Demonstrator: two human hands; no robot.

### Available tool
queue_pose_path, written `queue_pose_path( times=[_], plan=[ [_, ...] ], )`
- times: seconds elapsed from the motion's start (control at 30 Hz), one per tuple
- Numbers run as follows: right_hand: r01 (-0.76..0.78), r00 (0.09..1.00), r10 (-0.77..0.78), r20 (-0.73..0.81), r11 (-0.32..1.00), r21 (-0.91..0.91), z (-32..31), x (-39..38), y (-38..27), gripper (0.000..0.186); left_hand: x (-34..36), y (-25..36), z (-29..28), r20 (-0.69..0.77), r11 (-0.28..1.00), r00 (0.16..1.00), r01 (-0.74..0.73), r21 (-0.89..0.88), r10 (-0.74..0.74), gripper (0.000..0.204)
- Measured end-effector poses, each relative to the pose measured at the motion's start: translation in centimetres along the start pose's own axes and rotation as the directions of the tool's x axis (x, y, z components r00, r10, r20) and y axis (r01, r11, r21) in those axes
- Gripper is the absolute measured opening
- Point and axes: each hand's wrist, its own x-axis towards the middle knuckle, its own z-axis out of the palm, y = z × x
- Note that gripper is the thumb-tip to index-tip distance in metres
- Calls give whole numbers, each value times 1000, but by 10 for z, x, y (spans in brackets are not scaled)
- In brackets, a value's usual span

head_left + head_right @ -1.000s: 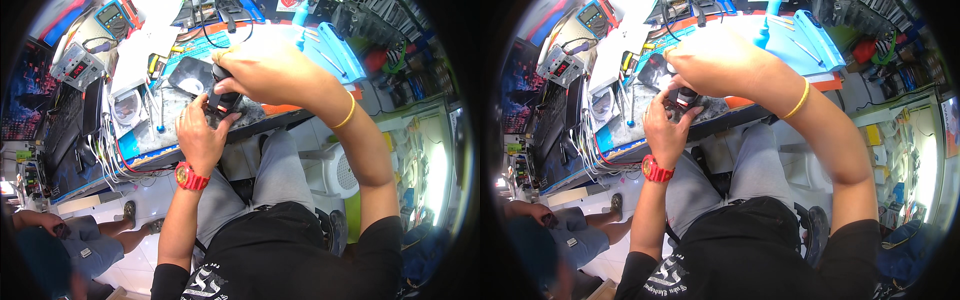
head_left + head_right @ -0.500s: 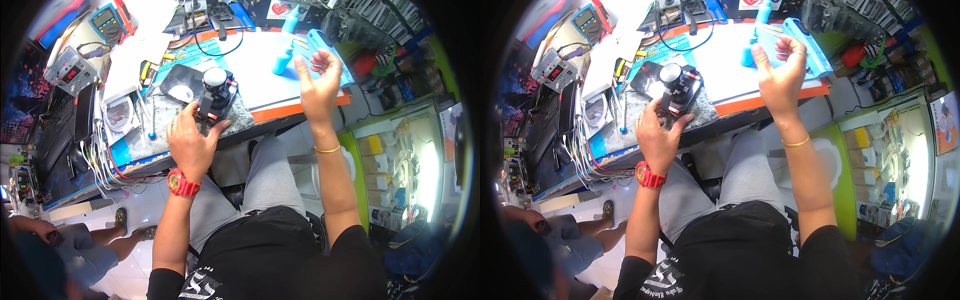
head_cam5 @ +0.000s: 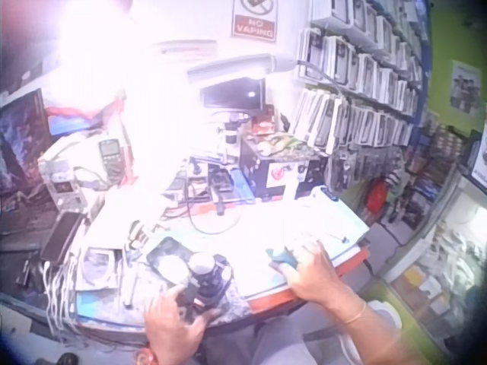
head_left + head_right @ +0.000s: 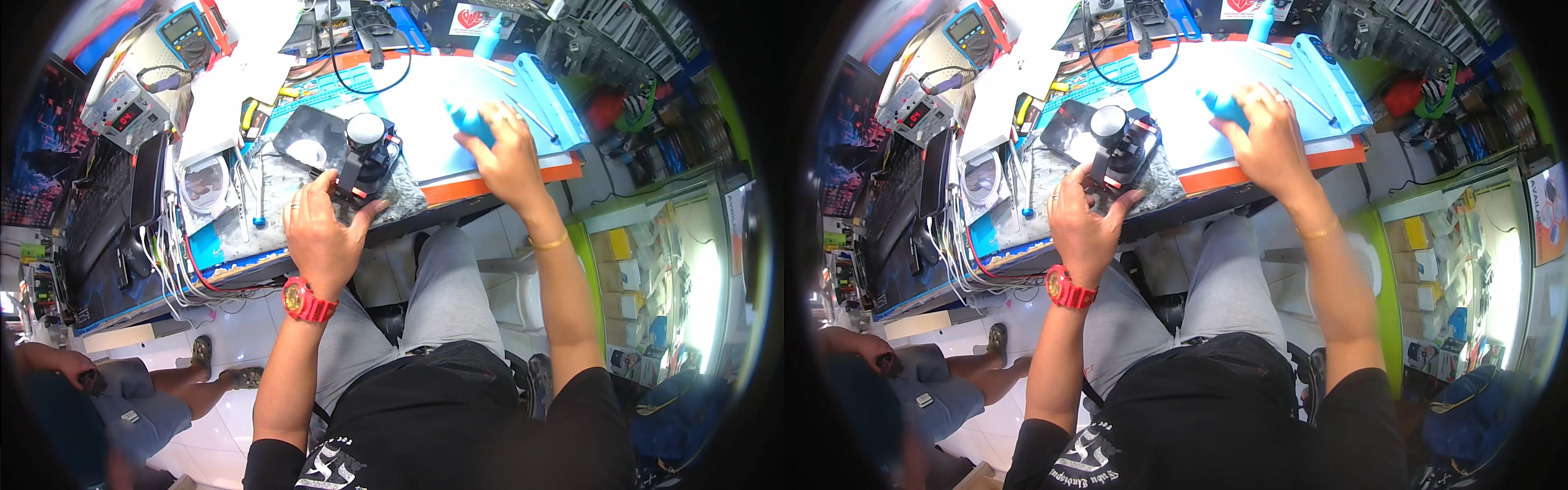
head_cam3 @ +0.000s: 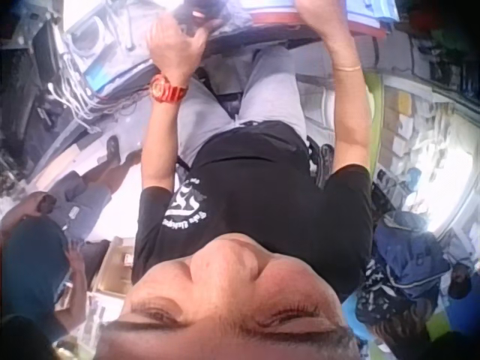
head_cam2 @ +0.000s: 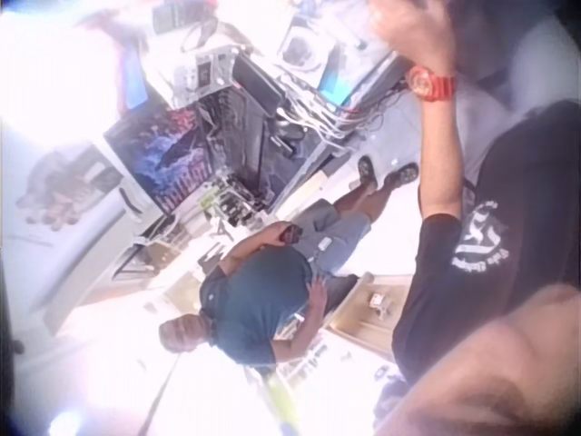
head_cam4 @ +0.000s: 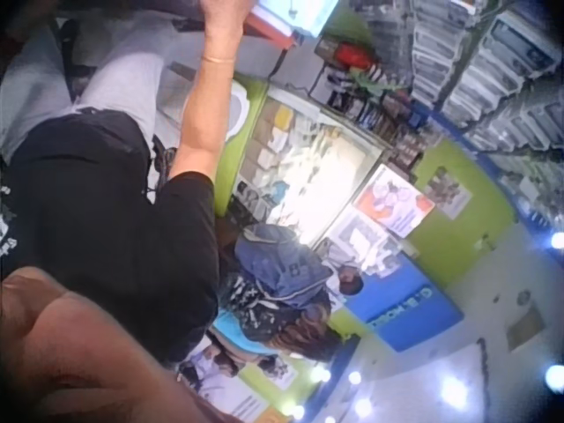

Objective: The person uses a screwdriver to work on the internal components of a disassembled mobile phone and applies liquid from a blue bottle to parts of the device.

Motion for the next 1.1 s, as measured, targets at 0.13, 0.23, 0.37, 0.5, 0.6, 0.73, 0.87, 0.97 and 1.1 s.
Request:
queue_pose_path(
  times=[0.13, 0.23, 0.37, 0.5, 0.6, 0.73, 0.87, 0.97, 1.1],
  plan=[
    [150, 975, -115, 189, 972, -182, -30, -22, -15, 44, 0, 3, 1, -17, 1000, 1000, -19, 9, 19, 73],
    [229, 954, -165, 251, 941, -251, -34, -27, -13, 45, 0, 4, 1, -32, 999, 999, -26, 24, 26, 72],
    [277, 939, -207, 273, 928, -249, -32, -22, -13, 44, 0, 3, 1, -30, 1000, 999, -21, 7, 21, 70],
    [287, 937, -217, 275, 926, -245, -28, -18, -16, 44, 3, 3, 0, -85, 995, 992, -95, 30, 97, 65],
    [312, 933, -246, 264, 917, -248, -27, -14, -19, 43, 3, 3, 1, -81, 995, 992, -94, 24, 95, 65],
    [318, 928, -248, 277, 916, -245, -26, -11, -20, 42, 3, 3, 0, -89, 994, 991, -100, 33, 102, 65],
    [315, 927, -242, 286, 917, -246, -24, -11, -19, 42, 3, 4, 1, -87, 995, 991, -98, 32, 101, 66],
    [322, 927, -252, 279, 915, -243, -25, -11, -18, 42, 3, 4, 0, -84, 995, 992, -90, 30, 93, 66],
    [322, 926, -247, 287, 912, -255, -26, -9, -20, 42, 3, 4, 1, -89, 995, 991, -95, 28, 97, 65]
  ],
)
